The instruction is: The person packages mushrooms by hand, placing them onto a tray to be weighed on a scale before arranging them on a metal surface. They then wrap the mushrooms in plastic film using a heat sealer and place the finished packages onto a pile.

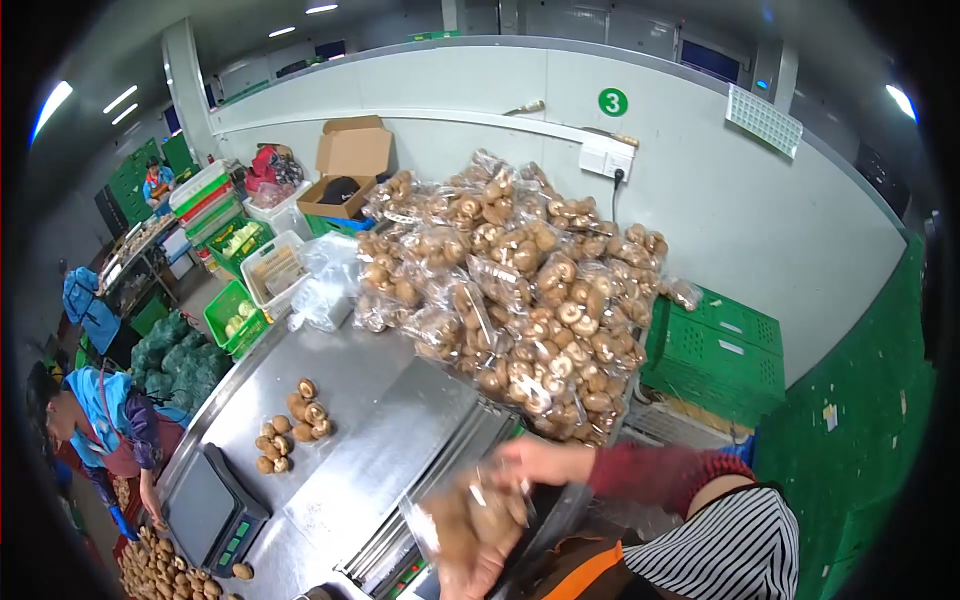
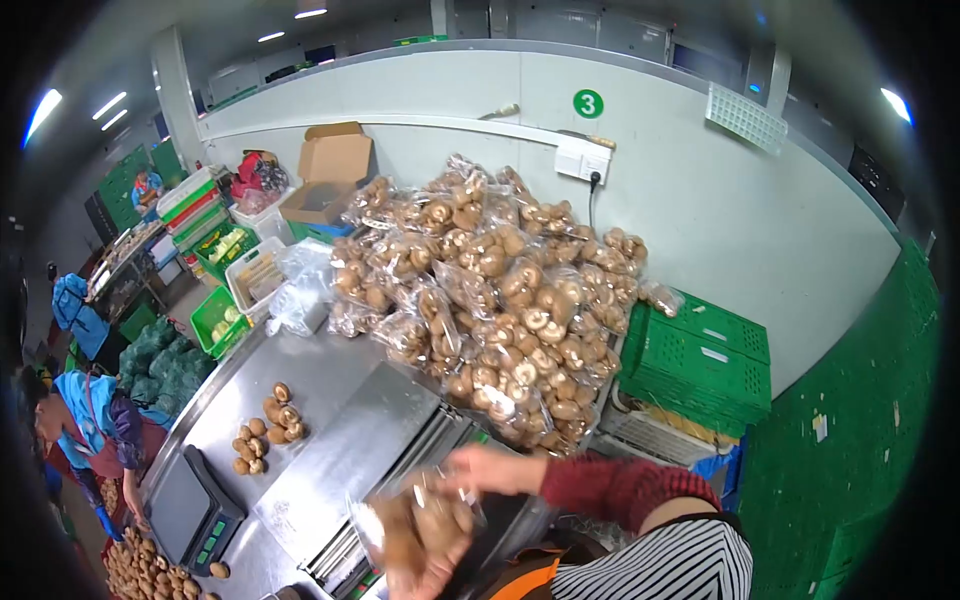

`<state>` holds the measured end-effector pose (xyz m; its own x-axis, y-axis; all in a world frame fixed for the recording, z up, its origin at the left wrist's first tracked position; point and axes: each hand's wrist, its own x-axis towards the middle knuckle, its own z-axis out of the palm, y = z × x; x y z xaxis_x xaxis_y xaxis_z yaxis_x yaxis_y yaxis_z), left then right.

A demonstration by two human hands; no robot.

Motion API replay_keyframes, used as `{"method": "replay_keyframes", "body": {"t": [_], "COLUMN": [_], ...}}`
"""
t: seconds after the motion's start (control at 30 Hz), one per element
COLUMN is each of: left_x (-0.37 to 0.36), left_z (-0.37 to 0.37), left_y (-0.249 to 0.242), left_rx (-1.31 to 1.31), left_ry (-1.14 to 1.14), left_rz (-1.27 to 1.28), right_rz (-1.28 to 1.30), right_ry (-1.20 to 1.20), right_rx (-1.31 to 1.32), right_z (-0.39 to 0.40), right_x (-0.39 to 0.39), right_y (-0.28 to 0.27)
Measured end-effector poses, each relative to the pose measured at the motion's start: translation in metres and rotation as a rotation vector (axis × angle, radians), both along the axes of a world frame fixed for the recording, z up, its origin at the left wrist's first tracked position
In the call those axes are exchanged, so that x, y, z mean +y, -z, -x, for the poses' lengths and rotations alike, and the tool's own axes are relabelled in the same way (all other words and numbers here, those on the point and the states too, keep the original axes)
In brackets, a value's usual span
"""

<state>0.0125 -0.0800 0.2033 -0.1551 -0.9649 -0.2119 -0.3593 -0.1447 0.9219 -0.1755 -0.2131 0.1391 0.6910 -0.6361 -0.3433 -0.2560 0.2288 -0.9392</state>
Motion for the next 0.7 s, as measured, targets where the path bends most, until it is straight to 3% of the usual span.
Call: {"method": "replay_keyframes", "body": {"t": [0.07, 0.13, 0.27, 0.33, 0.4, 0.43, 0.53, 0.6, 0.63, 0.67, 0.7], "left_x": [-0.003, 0.002, 0.026, 0.027, 0.029, 0.035, 0.063, 0.085, 0.109, 0.114, 0.138], "left_z": [-0.013, -0.043, -0.084, -0.085, -0.089, -0.092, -0.094, -0.104, -0.11, -0.118, -0.124], "left_y": [0.063, 0.09, 0.123, 0.109, 0.115, 0.116, 0.107, 0.108, 0.114, 0.13, 0.136], "left_rx": [1.456, 1.375, 1.325, 1.212, 1.181, 1.187, 1.004, 0.821, 0.635, 0.465, 0.39], "left_ry": [-0.72, -0.893, -0.968, -1.108, -1.255, -1.279, -1.344, -1.48, -1.431, -1.55, -1.509], "left_rz": [-0.346, -0.268, -0.207, -0.251, -0.254, -0.253, -0.179, -0.065, -0.002, 0.177, 0.242], "right_rz": [-0.122, 0.128, 0.172, 0.085, -0.05, -0.085, -0.027, -0.005, 0.004, 0.006, -0.036], "right_ry": [0.16, 0.457, 0.651, 0.777, 0.759, 0.835, 0.741, 0.608, 0.5, 0.375, 0.246], "right_rx": [-0.152, -0.233, -0.343, -0.433, -0.408, -0.373, -0.346, -0.274, -0.218, -0.162, -0.158], "right_z": [-0.016, -0.039, -0.072, -0.09, -0.1, -0.11, -0.147, -0.181, -0.202, -0.225, -0.249], "right_x": [-0.09, -0.176, -0.336, -0.38, -0.414, -0.416, -0.391, -0.342, -0.311, -0.277, -0.24], "right_y": [-0.002, -0.011, -0.04, -0.06, -0.058, -0.055, -0.028, -0.011, -0.002, 0.006, 0.012]}}
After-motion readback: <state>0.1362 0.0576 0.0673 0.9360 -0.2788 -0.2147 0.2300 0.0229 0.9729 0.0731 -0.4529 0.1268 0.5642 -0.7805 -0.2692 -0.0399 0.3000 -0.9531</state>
